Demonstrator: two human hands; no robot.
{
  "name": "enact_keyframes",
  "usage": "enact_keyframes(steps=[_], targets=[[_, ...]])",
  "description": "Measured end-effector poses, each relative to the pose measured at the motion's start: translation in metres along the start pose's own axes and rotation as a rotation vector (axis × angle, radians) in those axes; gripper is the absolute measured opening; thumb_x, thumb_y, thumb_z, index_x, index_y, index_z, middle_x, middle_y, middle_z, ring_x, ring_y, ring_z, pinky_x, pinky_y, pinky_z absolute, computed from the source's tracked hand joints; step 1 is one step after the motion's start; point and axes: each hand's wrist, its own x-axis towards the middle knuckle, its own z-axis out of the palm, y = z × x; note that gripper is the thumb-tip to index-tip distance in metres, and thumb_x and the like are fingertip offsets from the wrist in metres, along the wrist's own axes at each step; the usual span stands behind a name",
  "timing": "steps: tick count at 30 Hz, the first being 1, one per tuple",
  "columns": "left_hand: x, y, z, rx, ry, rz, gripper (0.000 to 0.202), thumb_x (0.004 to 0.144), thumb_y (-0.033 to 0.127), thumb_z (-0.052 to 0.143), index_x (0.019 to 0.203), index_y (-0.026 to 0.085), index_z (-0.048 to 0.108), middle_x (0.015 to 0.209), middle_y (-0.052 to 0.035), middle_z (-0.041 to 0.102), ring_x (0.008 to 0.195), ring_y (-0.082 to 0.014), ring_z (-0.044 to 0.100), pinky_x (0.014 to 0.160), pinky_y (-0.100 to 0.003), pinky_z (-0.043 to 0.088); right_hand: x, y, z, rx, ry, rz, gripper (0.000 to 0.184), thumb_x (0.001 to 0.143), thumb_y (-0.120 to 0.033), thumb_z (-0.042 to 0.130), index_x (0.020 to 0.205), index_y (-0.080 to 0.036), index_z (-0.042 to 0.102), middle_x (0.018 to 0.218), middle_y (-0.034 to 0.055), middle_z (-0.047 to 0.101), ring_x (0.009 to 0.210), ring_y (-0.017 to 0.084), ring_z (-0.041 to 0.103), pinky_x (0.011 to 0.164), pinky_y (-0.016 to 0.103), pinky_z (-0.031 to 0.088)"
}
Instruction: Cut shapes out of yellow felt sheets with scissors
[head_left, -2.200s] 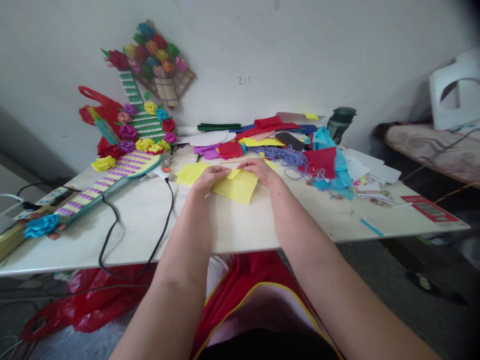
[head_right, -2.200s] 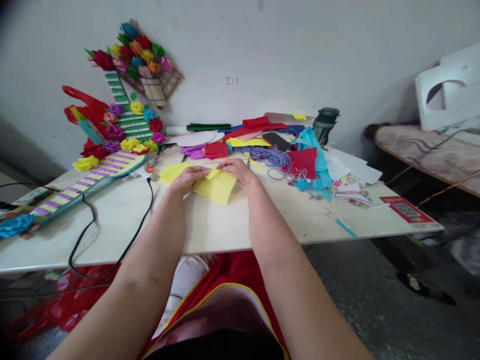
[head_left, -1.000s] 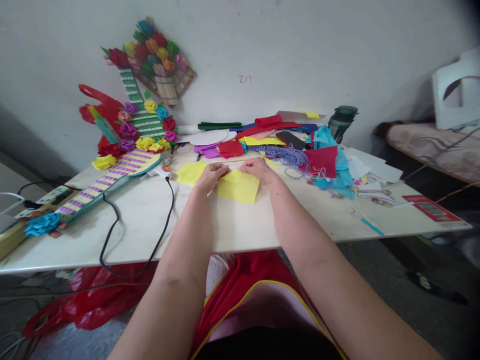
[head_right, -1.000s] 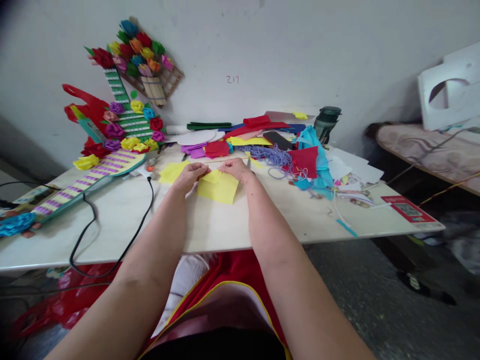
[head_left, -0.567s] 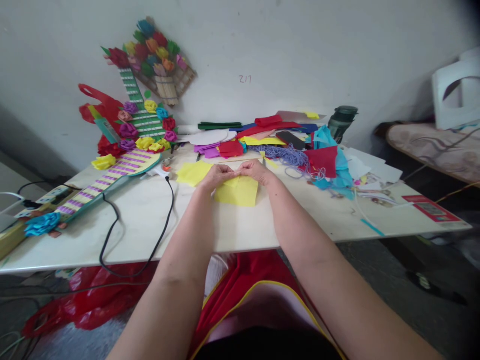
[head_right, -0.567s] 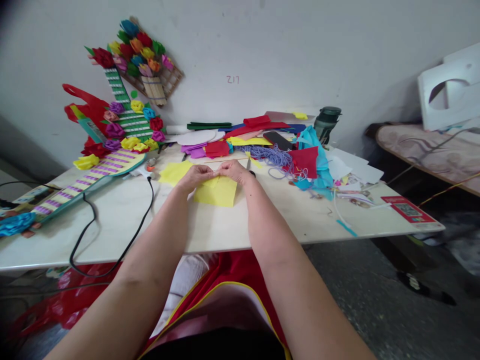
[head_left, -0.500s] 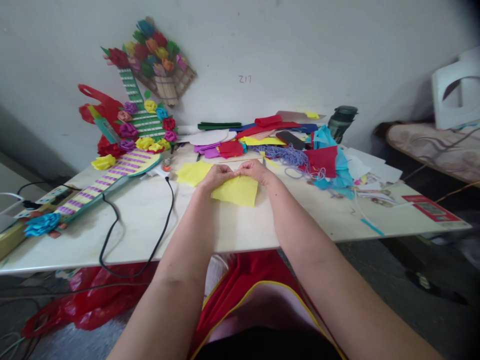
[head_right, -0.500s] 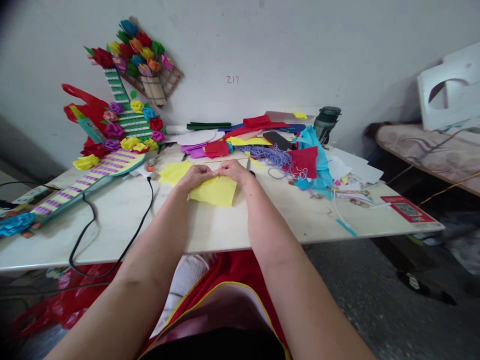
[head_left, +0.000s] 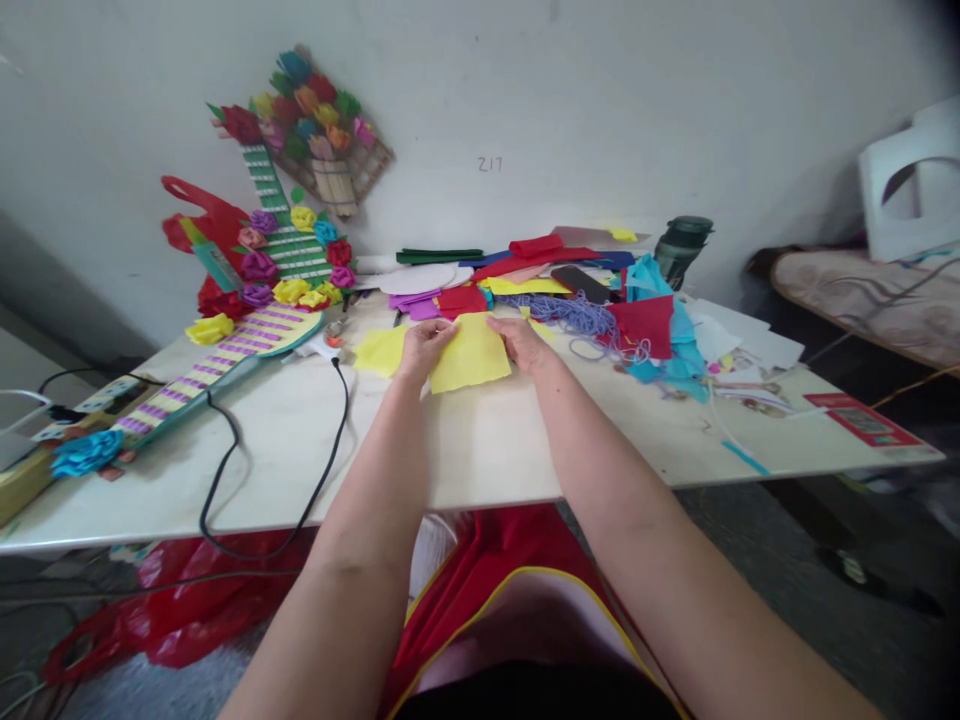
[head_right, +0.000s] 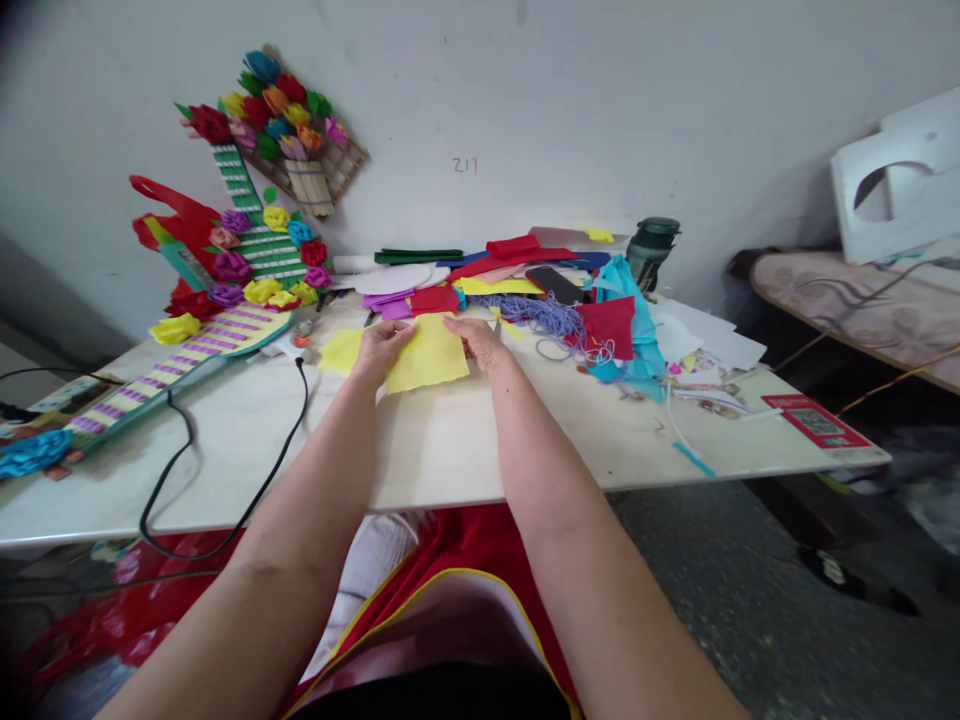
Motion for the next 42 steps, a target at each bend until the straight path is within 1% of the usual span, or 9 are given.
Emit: enact_keyframes(steps=[3,7,11,17,22,27,33,39,42], targets=[[0.002,-0.002,-0.003,-0.008,0.027,0.023,0.040,0.057,0.052,0.074,0.070,0.016,0.061,0.064,0.0002,0.061,0.057,-0.0107,0.053,0.052,-0.022,0.041,0.000,0.002,0.004,0.065,0.032,0.080,0.031,0.057,-0.040,0.079,0.073,-0.017,0.066,0.068,0.0033,0.069,0.066,0.019,0.065,0.067,0.033,0.053],[0.003,-0.006,-0.007,0.060,0.009,0.027,0.039,0.059,0.052,0.072,0.066,0.017,0.059,0.060,0.0006,0.058,0.055,-0.0103,0.050,0.050,-0.021,0.038,0.003,0.006,0.006,-0.010,0.094,0.020,0.021,0.057,-0.030,0.079,0.065,-0.017,0.065,0.063,0.0016,0.066,0.067,0.018,0.064,0.065,0.030,0.052],[0.004,-0.008,-0.008,0.109,0.014,0.063,0.037,0.062,0.051,0.070,0.065,0.016,0.058,0.058,0.0010,0.055,0.054,-0.0096,0.047,0.049,-0.021,0.035,0.002,0.005,0.006,-0.020,0.042,0.002,0.021,0.057,-0.030,0.079,0.067,-0.016,0.066,0.063,0.0021,0.066,0.069,0.020,0.065,0.065,0.030,0.052],[0.004,-0.006,-0.005,0.085,0.031,0.102,0.039,0.062,0.052,0.070,0.062,0.016,0.056,0.055,0.0027,0.051,0.051,-0.0083,0.044,0.047,-0.020,0.033,-0.002,-0.001,0.010,0.078,-0.027,-0.033,0.032,0.056,-0.037,0.078,0.078,-0.016,0.068,0.070,0.0018,0.069,0.070,0.018,0.066,0.070,0.032,0.053],[0.004,-0.006,-0.003,0.029,0.020,0.052,0.039,0.063,0.054,0.070,0.069,0.016,0.059,0.061,0.0001,0.058,0.054,-0.0108,0.051,0.049,-0.022,0.039,-0.001,0.003,0.011,0.058,-0.013,-0.088,0.034,0.063,-0.046,0.072,0.078,-0.017,0.068,0.069,0.0011,0.067,0.068,0.018,0.065,0.067,0.030,0.052],[0.004,-0.006,-0.001,0.017,0.064,0.058,0.040,0.063,0.053,0.070,0.073,0.016,0.062,0.063,-0.0011,0.060,0.055,-0.0118,0.053,0.050,-0.022,0.041,0.001,0.005,0.011,0.044,0.009,-0.072,0.030,0.060,-0.042,0.075,0.073,-0.016,0.067,0.064,0.0004,0.065,0.068,0.018,0.064,0.064,0.029,0.052],[0.002,-0.004,-0.001,0.023,0.068,0.118,0.041,0.066,0.055,0.067,0.063,0.016,0.058,0.056,0.0018,0.052,0.051,-0.0087,0.044,0.046,-0.020,0.034,0.000,0.002,0.012,0.120,-0.072,-0.099,0.036,0.062,-0.040,0.073,0.089,-0.017,0.070,0.075,0.0021,0.071,0.070,0.018,0.066,0.071,0.033,0.053],[0.002,-0.004,-0.001,-0.018,0.076,0.072,0.039,0.065,0.054,0.068,0.062,0.016,0.057,0.057,0.0011,0.053,0.052,-0.0096,0.046,0.046,-0.020,0.035,-0.003,-0.001,0.014,0.092,-0.111,-0.125,0.043,0.059,-0.041,0.076,0.095,-0.017,0.072,0.080,0.0033,0.072,0.073,0.021,0.068,0.072,0.035,0.054],[0.002,-0.004,0.000,-0.063,0.078,0.050,0.037,0.065,0.050,0.068,0.060,0.016,0.056,0.055,0.0011,0.053,0.049,-0.0093,0.046,0.045,-0.020,0.035,-0.003,-0.002,0.016,0.058,-0.077,-0.136,0.040,0.058,-0.038,0.077,0.091,-0.017,0.073,0.078,0.0030,0.072,0.075,0.022,0.068,0.071,0.035,0.054]])
